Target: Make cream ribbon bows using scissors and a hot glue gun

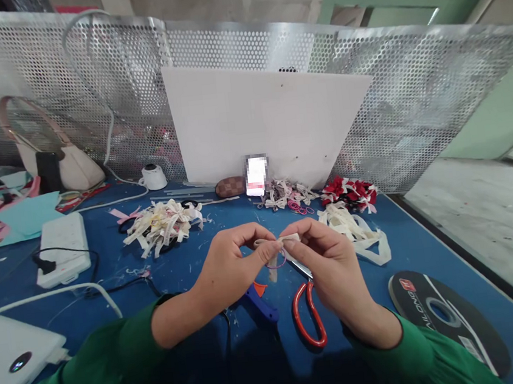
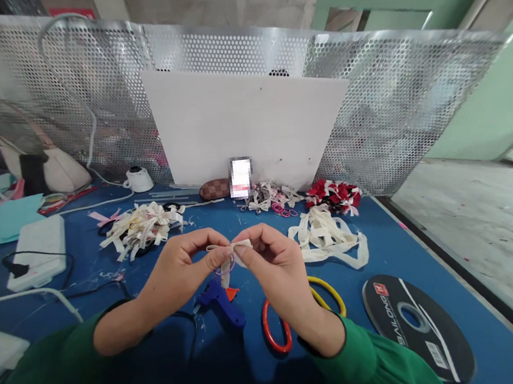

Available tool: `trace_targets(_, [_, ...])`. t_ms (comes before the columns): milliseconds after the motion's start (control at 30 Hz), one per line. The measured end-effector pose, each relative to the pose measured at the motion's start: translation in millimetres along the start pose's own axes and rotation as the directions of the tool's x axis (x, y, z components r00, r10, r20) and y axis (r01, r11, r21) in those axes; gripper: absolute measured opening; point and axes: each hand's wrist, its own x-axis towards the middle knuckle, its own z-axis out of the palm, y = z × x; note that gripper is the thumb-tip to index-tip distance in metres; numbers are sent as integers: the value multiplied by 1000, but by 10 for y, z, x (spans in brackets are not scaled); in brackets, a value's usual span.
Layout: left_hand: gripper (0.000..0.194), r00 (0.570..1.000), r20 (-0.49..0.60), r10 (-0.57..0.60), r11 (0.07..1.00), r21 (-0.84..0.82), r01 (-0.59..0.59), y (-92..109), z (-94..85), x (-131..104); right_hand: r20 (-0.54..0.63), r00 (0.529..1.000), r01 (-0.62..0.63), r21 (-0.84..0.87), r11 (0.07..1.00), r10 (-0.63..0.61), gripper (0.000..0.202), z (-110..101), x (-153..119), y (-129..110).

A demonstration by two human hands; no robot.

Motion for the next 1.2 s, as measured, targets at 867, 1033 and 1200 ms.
trace_targets(867, [21,1000,27,-15,998,-55,16,28,-9,-29,-23,1000,-3,-60,998,2,14,9,-11,-24])
trace_targets(1033, [21,1000,18,1,999,-46,0,33,-8,-33,-30,1000,1,-26,1000,-2,11,9,-14,-17])
trace_targets(1200, [20,1000,2,23,1000,-9,-23,59,-25,-31,-9,1000,8,-60,998,-9,12,22,-16,-10])
